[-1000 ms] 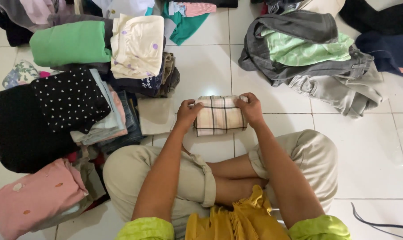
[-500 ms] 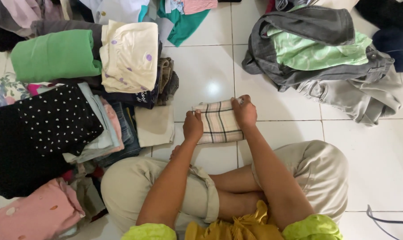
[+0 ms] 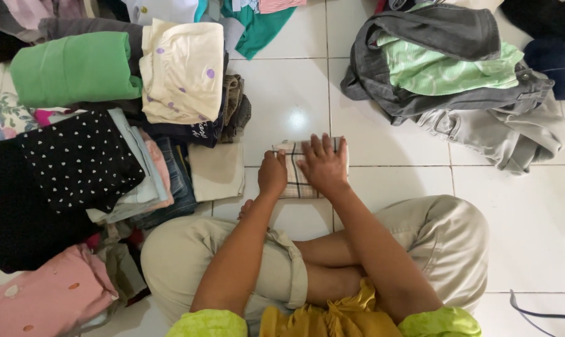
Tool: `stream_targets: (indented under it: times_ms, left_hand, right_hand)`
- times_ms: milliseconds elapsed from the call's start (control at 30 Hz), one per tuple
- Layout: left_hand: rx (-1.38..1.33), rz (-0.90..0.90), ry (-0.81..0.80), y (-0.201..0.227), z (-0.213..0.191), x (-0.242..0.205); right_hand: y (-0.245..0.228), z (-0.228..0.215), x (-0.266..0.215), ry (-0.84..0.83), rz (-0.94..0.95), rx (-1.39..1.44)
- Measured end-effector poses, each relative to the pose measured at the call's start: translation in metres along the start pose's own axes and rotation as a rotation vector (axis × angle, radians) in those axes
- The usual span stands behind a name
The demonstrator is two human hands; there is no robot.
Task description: Folding and stacking various items of clothing from a large pile on the floor into organized stacks.
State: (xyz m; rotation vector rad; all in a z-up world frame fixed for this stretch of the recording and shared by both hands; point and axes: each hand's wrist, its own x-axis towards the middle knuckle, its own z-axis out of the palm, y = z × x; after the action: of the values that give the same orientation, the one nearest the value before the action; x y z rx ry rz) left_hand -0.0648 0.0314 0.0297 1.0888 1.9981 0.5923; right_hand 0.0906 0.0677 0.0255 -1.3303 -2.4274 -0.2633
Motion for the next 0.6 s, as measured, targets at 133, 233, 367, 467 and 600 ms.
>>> stream_targets:
  times_ms: [133, 233, 367, 467, 600]
  left_hand:
    - [0.059, 0.018, 0.012, 0.001, 0.003, -0.001]
    - [0.069, 0.022, 0.034, 0.000, 0.005, 0.001]
    - [0.135, 0.039, 0.064, -0.001, 0.009, 0.000]
    - [0.321, 0.055, 0.103, -0.002, 0.002, 0.000]
    - [0.096, -0.015, -0.048, -0.028, 0.014, 0.012]
  right_hand:
    - [0.005, -0.013, 0.015, -0.707, 0.204, -0.003]
    - [0.009, -0.006, 0.018, -0.721, 0.245, 0.034]
    - [0.011, 0.010, 0.015, -0.756, 0.239, 0.019]
    - [0.010, 0.004, 0.013, -0.743, 0.226, 0.004]
    - [0.008, -0.009, -0.001, -0.709, 0.208, -0.018]
